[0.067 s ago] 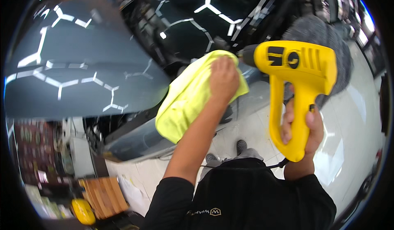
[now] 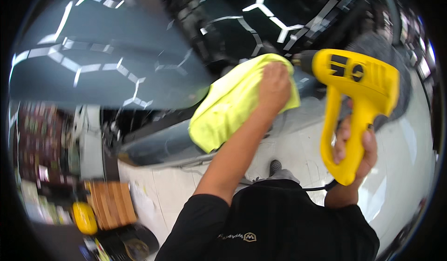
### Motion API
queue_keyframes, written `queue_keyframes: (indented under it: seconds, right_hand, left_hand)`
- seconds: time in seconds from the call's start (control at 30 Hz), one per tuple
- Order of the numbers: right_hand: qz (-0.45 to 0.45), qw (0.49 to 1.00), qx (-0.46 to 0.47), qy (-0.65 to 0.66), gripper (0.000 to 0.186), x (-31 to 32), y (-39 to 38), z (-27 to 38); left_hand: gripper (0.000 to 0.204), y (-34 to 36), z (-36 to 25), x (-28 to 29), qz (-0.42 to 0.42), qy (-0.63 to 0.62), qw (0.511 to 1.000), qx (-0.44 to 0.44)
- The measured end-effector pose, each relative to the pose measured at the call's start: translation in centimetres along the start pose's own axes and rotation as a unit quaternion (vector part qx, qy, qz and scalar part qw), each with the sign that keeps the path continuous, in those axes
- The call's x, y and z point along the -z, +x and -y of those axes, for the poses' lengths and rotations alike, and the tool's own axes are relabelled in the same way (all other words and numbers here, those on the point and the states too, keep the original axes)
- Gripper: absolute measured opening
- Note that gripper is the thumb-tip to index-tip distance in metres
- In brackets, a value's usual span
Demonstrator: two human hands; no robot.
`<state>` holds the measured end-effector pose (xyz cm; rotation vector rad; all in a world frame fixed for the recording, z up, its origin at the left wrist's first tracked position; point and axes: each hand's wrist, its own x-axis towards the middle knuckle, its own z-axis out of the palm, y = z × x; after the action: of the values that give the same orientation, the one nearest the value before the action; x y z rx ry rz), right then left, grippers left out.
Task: The person applies a protective film to the front bumper and wheel arch of a car. They use a grey cloth to wipe the surface, a yellow squeegee to smooth the film, and a yellow heat gun to heat and stretch the material into place.
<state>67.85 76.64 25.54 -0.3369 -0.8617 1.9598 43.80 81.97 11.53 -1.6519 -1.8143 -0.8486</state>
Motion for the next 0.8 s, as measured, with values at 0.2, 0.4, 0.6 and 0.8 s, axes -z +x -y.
queue_keyframes:
  seconds: [0.2, 0.4, 0.6, 0.8]
  right_hand:
    - [0.173, 0.985, -0.003, -0.005, 0.066, 2.2, -1.1, -3.2]
    - [0.231, 0.967, -0.092, 0.059, 0.067, 2.2, -0.8, -2.4]
    - [0.142, 0.981, -0.120, 0.055, 0.066, -3.2, -4.4, -5.5]
    - [0.043, 0.994, -0.066, -0.077, 0.057, -11.3, -3.0, -7.3]
  left_hand:
    - [0.040, -13.4, 4.0, 5.5, 0.046, 0.040, 0.992, 0.109]
    - [0.051, -26.4, 14.0, 16.9, 0.013, 0.197, 0.924, 0.326]
    - [0.044, -27.1, 22.3, 22.8, -0.015, 0.221, 0.940, 0.259]
    - [0.034, -19.9, 13.8, 15.7, 0.017, 0.118, 0.982, 0.149]
